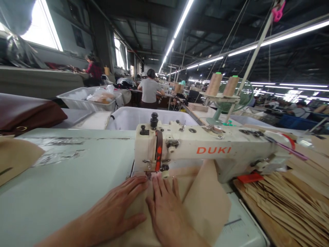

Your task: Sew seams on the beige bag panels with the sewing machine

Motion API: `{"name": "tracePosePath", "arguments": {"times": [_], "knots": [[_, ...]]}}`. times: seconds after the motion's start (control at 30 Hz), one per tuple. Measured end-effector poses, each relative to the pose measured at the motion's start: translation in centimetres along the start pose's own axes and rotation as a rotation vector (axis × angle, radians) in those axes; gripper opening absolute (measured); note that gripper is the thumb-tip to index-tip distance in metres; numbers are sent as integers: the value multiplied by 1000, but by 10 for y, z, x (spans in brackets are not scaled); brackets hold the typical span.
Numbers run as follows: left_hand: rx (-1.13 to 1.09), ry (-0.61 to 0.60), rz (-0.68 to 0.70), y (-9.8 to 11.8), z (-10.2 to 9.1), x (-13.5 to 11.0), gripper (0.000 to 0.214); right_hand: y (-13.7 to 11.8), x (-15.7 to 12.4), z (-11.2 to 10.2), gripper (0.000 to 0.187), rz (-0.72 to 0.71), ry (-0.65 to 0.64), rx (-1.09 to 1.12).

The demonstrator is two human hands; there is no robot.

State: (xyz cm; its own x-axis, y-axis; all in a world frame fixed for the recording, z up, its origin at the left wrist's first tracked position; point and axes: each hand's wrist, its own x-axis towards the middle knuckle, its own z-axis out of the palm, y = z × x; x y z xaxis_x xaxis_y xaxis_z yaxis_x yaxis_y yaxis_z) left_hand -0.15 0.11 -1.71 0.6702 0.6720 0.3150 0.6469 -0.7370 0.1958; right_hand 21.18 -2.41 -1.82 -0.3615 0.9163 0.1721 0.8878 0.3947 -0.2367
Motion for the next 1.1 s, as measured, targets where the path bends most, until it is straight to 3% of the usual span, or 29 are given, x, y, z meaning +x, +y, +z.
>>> {"name": "tracePosePath", "arguments": {"times": [0.7,0.8,0.93,1.1], "knots": [[-61,-56,-30,-3,-5,9,69,1,10,5,58,37,-2,62],[2,12,16,-6,-1,6,69,2,8,8,58,16,34,62],[138,189,115,-15,10,1,78,2,6,11,58,13,110,63],[237,286,156,-23,19,0,84,-6,3,-2,59,65,146,61]]}}
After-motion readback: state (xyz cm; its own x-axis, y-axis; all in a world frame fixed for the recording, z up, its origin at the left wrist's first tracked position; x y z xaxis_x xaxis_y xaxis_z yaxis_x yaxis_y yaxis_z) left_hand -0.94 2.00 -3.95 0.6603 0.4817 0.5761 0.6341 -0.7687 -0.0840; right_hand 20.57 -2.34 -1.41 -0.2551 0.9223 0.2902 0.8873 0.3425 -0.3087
